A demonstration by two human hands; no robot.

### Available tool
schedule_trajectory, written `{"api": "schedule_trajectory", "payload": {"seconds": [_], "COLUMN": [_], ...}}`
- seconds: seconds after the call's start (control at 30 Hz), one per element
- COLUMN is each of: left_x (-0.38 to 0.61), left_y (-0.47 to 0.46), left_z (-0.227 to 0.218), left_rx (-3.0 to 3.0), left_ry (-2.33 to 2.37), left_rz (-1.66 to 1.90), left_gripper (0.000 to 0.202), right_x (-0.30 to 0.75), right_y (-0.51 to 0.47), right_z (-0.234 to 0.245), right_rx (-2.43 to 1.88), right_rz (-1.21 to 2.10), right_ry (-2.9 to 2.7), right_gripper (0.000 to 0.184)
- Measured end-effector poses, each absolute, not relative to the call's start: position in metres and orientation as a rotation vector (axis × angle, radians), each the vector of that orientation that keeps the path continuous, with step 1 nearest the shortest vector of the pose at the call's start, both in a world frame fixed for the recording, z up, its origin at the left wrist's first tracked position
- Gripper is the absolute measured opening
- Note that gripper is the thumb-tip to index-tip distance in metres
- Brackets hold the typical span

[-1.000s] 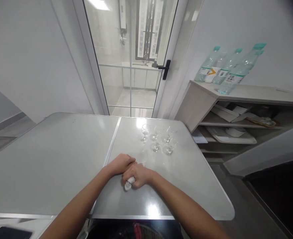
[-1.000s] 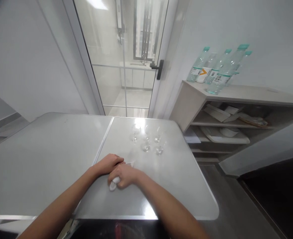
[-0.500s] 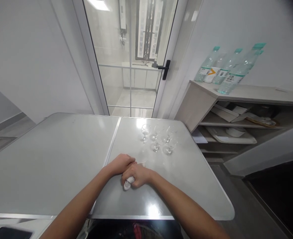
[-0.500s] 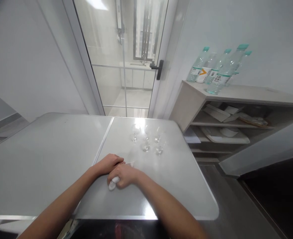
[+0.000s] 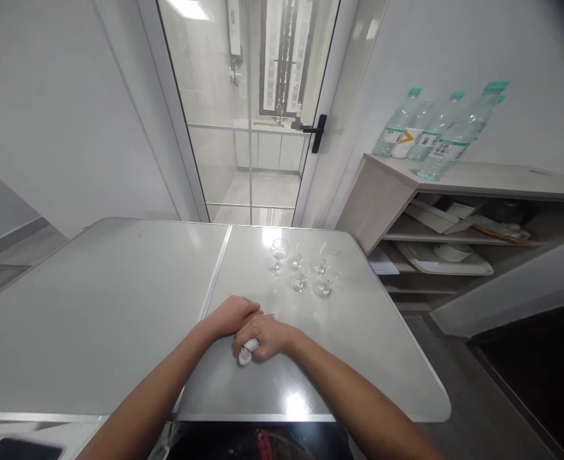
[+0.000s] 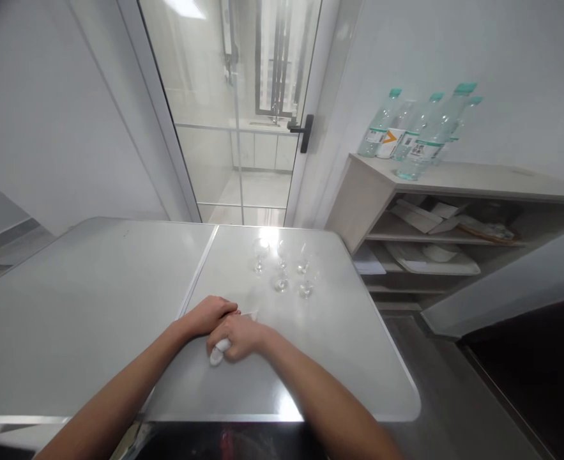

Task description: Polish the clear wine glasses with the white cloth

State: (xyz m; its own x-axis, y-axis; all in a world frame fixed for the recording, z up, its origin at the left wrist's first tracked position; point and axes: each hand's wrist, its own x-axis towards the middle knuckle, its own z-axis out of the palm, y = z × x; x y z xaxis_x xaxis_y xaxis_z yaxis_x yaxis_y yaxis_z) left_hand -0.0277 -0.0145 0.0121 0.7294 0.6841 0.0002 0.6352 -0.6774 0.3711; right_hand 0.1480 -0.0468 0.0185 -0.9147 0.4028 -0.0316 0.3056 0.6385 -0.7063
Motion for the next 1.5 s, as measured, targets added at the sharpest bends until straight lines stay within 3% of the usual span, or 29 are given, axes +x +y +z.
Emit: {"api": "schedule_trajectory", "payload": {"seconds": [0.17,0.3,0.37,0.5,0.8,1.0,1.33,1.5], "left_x": [-0.026,-0.025,-0.026,-0.025,0.057,0.096,0.125,0.145], "left_y": [-0.015,-0.015,-0.012,-0.004,0.04,0.065,0.073,0.073], "left_z": [0.01,0.019,0.03,0.071,0.154,0.16,0.161,0.167], "left_rx": [2.523,2.314,2.172,1.949,2.523,2.745,2.8,2.807], "left_ry": [1.13,1.153,1.093,1.025,0.884,0.884,0.764,0.759], "left_rz": [0.352,0.803,1.091,1.357,0.829,0.258,-0.234,-0.384], "left_gripper": [0.041,0.025,0.014,0.02,0.035,0.036,0.06,0.082], "right_x": [0.15,0.153,0.153,0.153,0.155,0.152,0.149,0.15], "right_y": [-0.047,-0.043,-0.04,-0.031,-0.026,-0.027,-0.023,-0.022], "right_z": [0.015,0.014,0.011,0.001,-0.01,-0.004,-0.008,-0.009], "right_rx": [-0.578,-0.504,-0.479,-0.456,-0.439,-0.475,-0.423,-0.346], "right_rz": [1.19,1.296,1.396,1.593,1.755,1.706,1.697,1.673], "right_ry": [-2.679,-2.603,-2.553,-2.437,-2.163,-2.198,-2.209,-2.191], "right_gripper": [0.041,0.04,0.04,0.041,0.044,0.039,0.036,0.04]}}
